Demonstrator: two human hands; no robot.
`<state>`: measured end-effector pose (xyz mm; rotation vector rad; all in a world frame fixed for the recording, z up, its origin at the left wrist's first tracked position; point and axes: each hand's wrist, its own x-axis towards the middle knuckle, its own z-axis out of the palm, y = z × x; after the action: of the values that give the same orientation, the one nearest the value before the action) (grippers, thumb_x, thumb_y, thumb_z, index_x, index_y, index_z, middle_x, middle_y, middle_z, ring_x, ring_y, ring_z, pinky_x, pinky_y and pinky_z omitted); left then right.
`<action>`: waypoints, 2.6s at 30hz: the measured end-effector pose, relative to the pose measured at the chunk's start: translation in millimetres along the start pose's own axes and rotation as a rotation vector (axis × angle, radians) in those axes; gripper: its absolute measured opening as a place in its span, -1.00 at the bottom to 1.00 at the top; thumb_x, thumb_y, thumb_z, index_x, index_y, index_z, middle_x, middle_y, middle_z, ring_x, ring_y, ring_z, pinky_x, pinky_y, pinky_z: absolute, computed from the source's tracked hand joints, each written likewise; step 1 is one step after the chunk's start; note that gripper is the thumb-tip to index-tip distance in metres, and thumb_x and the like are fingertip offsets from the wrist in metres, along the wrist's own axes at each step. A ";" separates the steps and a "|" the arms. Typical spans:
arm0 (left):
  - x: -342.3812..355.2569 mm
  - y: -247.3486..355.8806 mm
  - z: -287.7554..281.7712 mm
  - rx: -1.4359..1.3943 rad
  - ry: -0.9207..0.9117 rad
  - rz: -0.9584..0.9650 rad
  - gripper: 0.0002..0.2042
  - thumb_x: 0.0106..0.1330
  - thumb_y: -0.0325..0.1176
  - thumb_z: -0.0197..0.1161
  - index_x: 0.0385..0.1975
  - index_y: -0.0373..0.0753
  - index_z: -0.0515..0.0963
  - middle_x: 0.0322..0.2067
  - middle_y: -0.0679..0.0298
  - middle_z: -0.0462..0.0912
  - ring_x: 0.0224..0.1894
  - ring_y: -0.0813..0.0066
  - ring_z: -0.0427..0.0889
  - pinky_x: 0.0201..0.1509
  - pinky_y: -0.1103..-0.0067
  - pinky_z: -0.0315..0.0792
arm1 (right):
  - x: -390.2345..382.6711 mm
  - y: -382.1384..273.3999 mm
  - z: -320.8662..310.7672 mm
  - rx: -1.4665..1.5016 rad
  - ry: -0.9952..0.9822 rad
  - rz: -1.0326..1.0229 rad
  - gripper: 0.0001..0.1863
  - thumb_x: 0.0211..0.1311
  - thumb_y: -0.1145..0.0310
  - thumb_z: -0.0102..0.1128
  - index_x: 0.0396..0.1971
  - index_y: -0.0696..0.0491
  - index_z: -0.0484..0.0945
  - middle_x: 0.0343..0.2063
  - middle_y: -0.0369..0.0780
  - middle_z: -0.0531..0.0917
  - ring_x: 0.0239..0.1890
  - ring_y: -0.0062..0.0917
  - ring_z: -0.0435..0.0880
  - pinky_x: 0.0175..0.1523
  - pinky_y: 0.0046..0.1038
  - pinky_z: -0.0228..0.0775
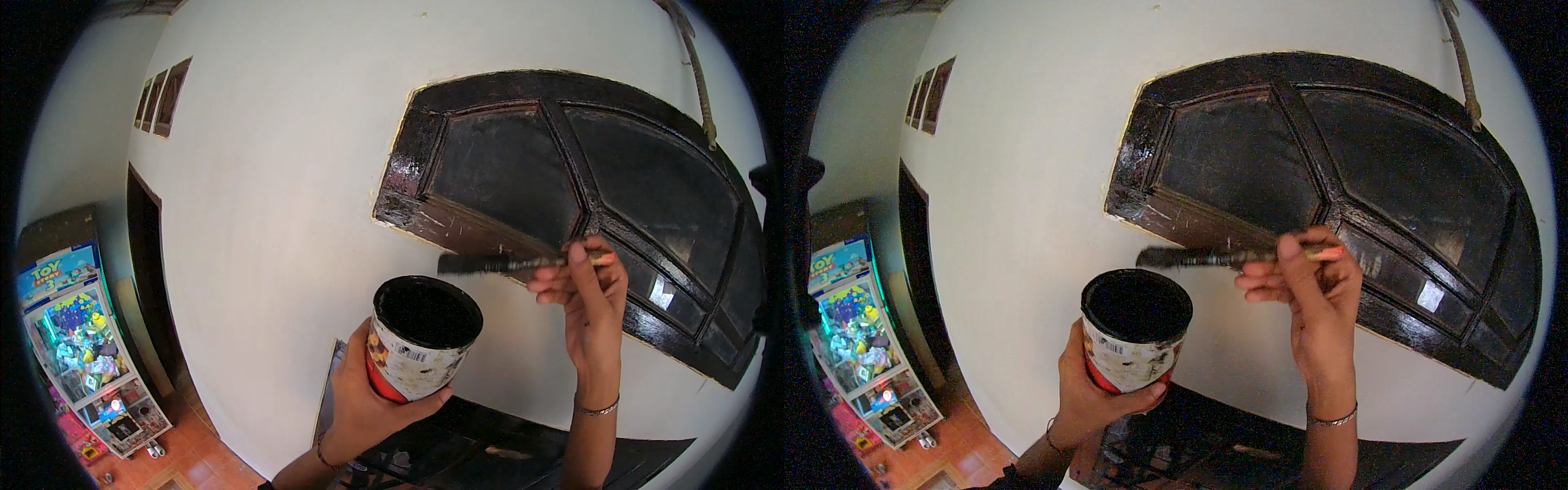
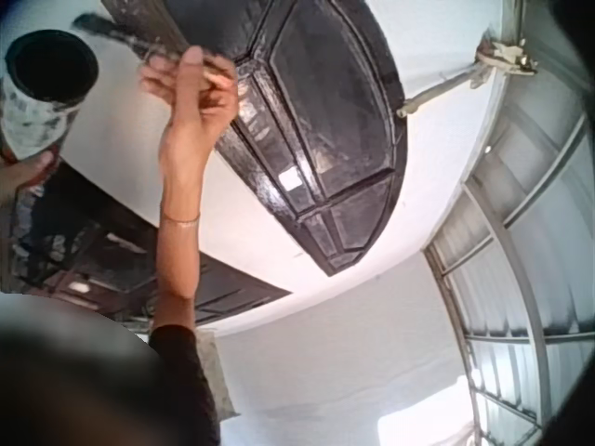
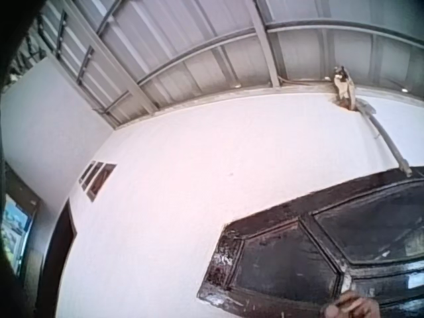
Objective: The person paints a dark wooden window frame with black paint using a brush. They repeatedly dip the brush into a paint can and apply paint to the frame's edges and panels, working methodically across the surface.
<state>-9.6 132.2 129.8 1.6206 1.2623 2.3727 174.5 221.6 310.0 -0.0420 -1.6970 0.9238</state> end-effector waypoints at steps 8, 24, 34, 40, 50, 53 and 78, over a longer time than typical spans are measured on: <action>-0.4 -1.3 -6.3 0.047 0.052 0.001 0.02 -0.09 -0.08 0.75 0.31 -0.46 0.27 0.07 -0.05 0.61 0.11 0.12 0.71 0.18 0.30 0.61 | 45.2 -8.8 13.3 -0.027 0.099 -0.131 -0.73 0.50 0.21 0.29 -0.38 0.02 0.51 -0.39 -0.06 0.79 -0.36 -0.39 0.84 -0.28 -0.48 0.73; -9.6 1.8 -16.2 0.155 0.000 -0.020 0.06 -0.08 -0.04 0.75 0.32 -0.47 0.23 0.06 -0.05 0.55 0.11 0.07 0.69 0.18 0.27 0.61 | 133.4 11.0 50.2 -0.131 0.020 -0.428 -0.75 0.47 0.35 0.32 -0.33 0.16 0.48 -0.40 -0.05 0.76 -0.38 -0.44 0.82 -0.25 -0.42 0.78; -10.4 3.0 -21.2 0.129 -0.021 -0.056 0.06 -0.07 -0.05 0.74 0.33 -0.46 0.21 0.08 -0.05 0.58 0.12 0.08 0.70 0.20 0.29 0.62 | 137.4 24.2 53.4 -0.210 0.055 -0.487 -0.73 0.47 0.34 0.32 -0.36 0.19 0.47 -0.42 -0.06 0.75 -0.37 -0.48 0.81 -0.24 -0.45 0.78; -11.6 3.6 -24.9 0.122 -0.019 -0.050 0.05 -0.07 -0.06 0.74 0.33 -0.46 0.22 0.08 -0.05 0.58 0.12 0.08 0.70 0.20 0.30 0.62 | 133.1 18.1 52.0 -0.237 0.145 -0.620 -0.72 0.46 0.35 0.33 -0.37 0.20 0.47 -0.43 -0.07 0.74 -0.37 -0.50 0.81 -0.25 -0.45 0.77; -13.4 4.3 -23.8 0.112 -0.021 -0.047 0.04 -0.07 -0.06 0.74 0.32 -0.46 0.22 0.09 -0.07 0.56 0.11 0.05 0.71 0.18 0.28 0.62 | 129.3 24.5 62.8 -0.325 0.126 -0.595 -0.72 0.44 0.34 0.35 -0.36 0.21 0.49 -0.44 -0.09 0.75 -0.36 -0.53 0.80 -0.22 -0.46 0.75; -16.7 4.6 -27.5 0.127 -0.027 -0.062 0.05 -0.06 -0.06 0.74 0.32 -0.47 0.22 0.09 -0.08 0.57 0.11 0.05 0.70 0.19 0.28 0.62 | 128.0 17.7 56.5 -0.359 0.177 -0.654 -0.72 0.44 0.34 0.36 -0.35 0.22 0.51 -0.46 -0.14 0.75 -0.36 -0.55 0.80 -0.21 -0.48 0.73; -22.6 1.0 -26.1 0.101 -0.030 -0.049 0.06 -0.08 -0.04 0.74 0.30 -0.51 0.21 0.05 -0.09 0.58 0.07 0.03 0.73 0.16 0.27 0.66 | 113.3 18.0 38.5 -1.182 -0.213 -1.118 -0.78 0.22 0.71 0.30 -0.15 0.18 0.59 -0.11 -0.13 0.73 -0.28 -0.32 0.76 -0.24 -0.43 0.61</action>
<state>-19.0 106.2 109.1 1.6245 1.4202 2.2832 94.7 266.5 389.1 0.2069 -1.8403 -0.9503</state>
